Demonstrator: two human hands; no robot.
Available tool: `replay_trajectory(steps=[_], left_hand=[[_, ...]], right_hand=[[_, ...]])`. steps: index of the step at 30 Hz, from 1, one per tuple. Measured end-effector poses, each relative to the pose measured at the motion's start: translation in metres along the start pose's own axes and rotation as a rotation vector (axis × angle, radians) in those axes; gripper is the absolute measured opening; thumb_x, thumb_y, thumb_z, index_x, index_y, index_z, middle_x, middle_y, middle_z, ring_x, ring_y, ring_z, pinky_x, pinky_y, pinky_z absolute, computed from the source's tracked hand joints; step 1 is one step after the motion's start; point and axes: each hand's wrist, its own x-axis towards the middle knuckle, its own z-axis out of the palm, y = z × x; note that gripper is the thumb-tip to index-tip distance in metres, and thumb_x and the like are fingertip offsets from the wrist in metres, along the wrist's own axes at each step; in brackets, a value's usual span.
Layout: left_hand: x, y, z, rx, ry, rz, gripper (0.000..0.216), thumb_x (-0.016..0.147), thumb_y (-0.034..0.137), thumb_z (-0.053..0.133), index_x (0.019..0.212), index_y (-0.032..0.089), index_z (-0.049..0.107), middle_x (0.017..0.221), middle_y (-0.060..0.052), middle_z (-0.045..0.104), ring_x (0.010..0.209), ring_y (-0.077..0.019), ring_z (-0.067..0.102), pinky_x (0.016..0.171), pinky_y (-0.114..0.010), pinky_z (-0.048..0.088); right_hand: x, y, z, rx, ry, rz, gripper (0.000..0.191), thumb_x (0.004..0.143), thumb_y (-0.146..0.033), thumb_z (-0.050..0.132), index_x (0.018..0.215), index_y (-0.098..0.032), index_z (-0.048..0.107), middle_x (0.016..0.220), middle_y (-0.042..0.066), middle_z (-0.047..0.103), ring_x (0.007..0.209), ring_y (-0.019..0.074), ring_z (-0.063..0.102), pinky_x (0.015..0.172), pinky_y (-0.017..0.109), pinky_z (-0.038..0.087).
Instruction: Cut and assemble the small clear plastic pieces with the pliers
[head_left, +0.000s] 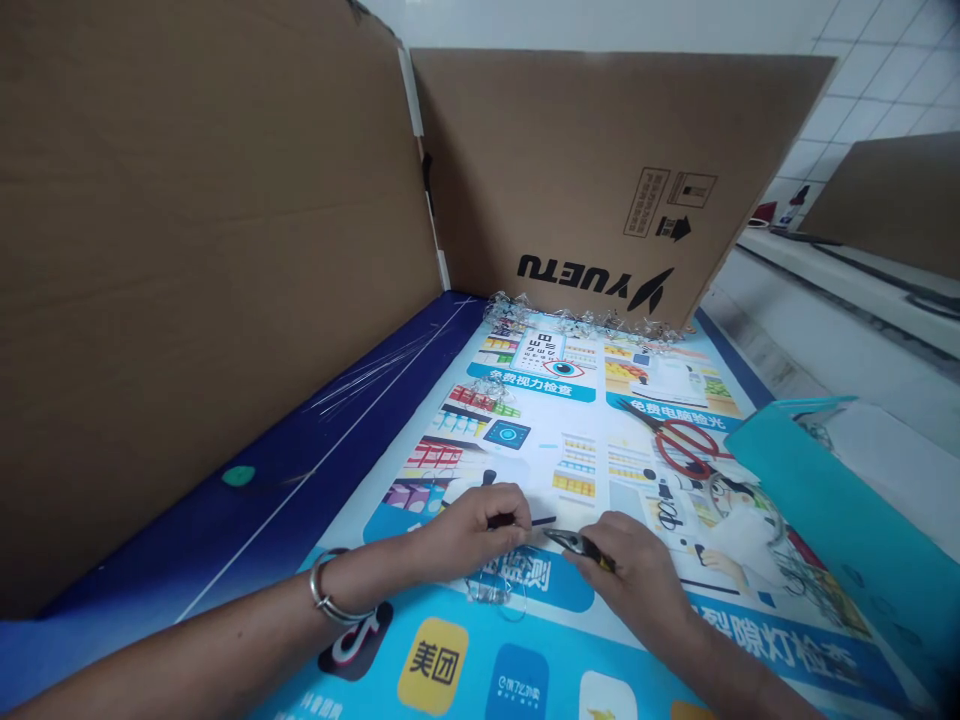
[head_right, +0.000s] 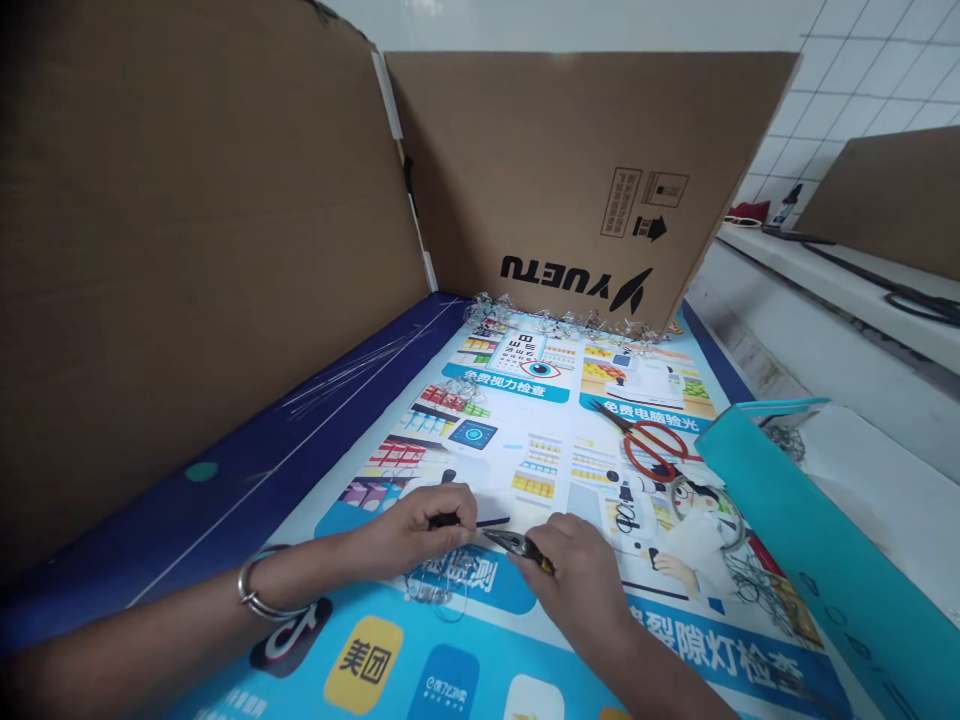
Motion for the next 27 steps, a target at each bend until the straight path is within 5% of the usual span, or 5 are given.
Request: replay_trajectory(steps=[14, 27], left_hand=[[0.003, -0.005, 0.012, -0.452, 0.175, -0.153, 0.018, 0.078, 0.029, 0.058, 0.071, 0.014, 0.052, 0.064, 0.002, 0.048, 0.059, -0.0084, 0.042, 0.056, -0.022, 0.032], [0.005, -0.004, 0.014, -0.612, 0.247, -0.171, 0.023, 0.074, 0.032, 0.061, 0.066, 0.013, 0.050, 0.060, 0.003, 0.045, 0.055, -0.0077, 0.038, 0.053, -0.020, 0.029]], right_hand=[[0.003, -0.008, 0.002, -0.001, 0.036, -0.004, 0.019, 0.082, -0.035, 0.052, 0.076, -0.019, 0.059, 0.071, 0.004, 0.055, 0.068, 0.0152, 0.050, 0.055, 0.023, 0.034], [0.008, -0.001, 0.013, -0.065, 0.216, -0.168, 0.010, 0.078, -0.023, 0.055, 0.084, -0.016, 0.060, 0.072, 0.005, 0.055, 0.071, 0.0176, 0.048, 0.060, 0.027, 0.035]])
